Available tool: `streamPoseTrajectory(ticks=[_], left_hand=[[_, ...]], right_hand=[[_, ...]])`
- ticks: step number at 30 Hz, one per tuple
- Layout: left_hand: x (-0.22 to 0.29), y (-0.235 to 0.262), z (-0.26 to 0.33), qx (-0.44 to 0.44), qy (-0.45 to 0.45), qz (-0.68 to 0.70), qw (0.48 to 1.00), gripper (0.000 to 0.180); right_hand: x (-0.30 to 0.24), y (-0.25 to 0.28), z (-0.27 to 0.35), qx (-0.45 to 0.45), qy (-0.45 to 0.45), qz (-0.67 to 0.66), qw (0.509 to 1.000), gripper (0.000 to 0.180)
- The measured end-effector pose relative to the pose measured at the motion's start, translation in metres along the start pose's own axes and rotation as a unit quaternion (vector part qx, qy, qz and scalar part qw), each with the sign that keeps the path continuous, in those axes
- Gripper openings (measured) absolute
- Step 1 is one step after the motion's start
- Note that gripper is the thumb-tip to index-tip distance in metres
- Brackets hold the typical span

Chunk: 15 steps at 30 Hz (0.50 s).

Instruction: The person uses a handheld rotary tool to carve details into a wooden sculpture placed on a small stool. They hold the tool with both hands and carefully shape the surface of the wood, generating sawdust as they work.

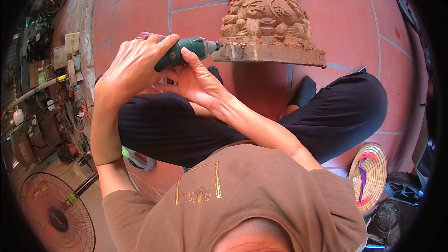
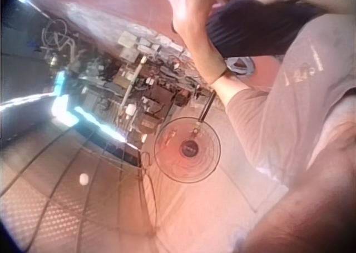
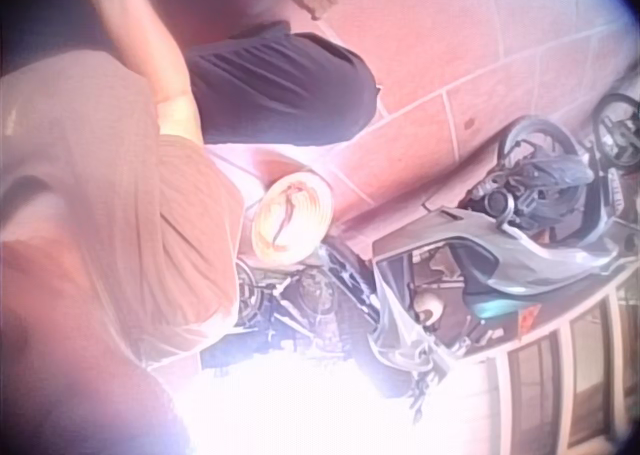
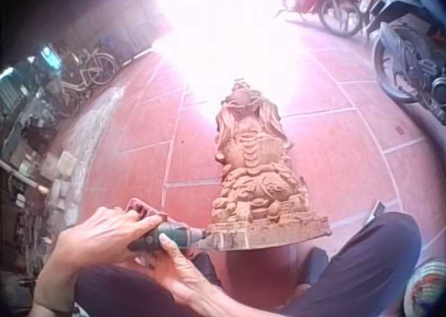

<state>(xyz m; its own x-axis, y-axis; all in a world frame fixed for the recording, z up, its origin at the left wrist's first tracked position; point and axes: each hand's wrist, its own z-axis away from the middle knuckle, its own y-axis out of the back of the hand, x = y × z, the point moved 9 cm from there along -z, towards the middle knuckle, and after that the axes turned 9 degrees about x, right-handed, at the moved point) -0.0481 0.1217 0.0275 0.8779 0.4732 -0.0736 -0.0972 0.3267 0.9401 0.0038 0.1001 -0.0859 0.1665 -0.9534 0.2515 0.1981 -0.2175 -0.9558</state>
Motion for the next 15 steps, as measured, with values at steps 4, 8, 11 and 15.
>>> streamPoseTrajectory(ticks=[4, 8, 11, 15], left_hand=[[-0.0020, -0.0024, 0.0037, 0.000, 0.005, -0.024, 1.000, 0.077], [0.0010, 0.0015, 0.0003, 0.013, -0.006, -0.006, 1.000, 0.078], [0.0013, 0.0021, -0.0008, 0.023, -0.020, 0.006, 1.000, 0.079], [0.0008, 0.0016, -0.0041, 0.015, -0.016, 0.003, 1.000, 0.078]], right_hand=[[0.0040, 0.0003, -0.0015, 0.007, -0.015, -0.014, 1.000, 0.045], [-0.0004, -0.0012, 0.0002, 0.000, -0.002, -0.005, 1.000, 0.050], [-0.0023, 0.0026, 0.0008, 0.006, 0.001, 0.002, 1.000, 0.051], [-0.0014, 0.0072, -0.0013, 0.022, 0.002, -0.012, 1.000, 0.050]])
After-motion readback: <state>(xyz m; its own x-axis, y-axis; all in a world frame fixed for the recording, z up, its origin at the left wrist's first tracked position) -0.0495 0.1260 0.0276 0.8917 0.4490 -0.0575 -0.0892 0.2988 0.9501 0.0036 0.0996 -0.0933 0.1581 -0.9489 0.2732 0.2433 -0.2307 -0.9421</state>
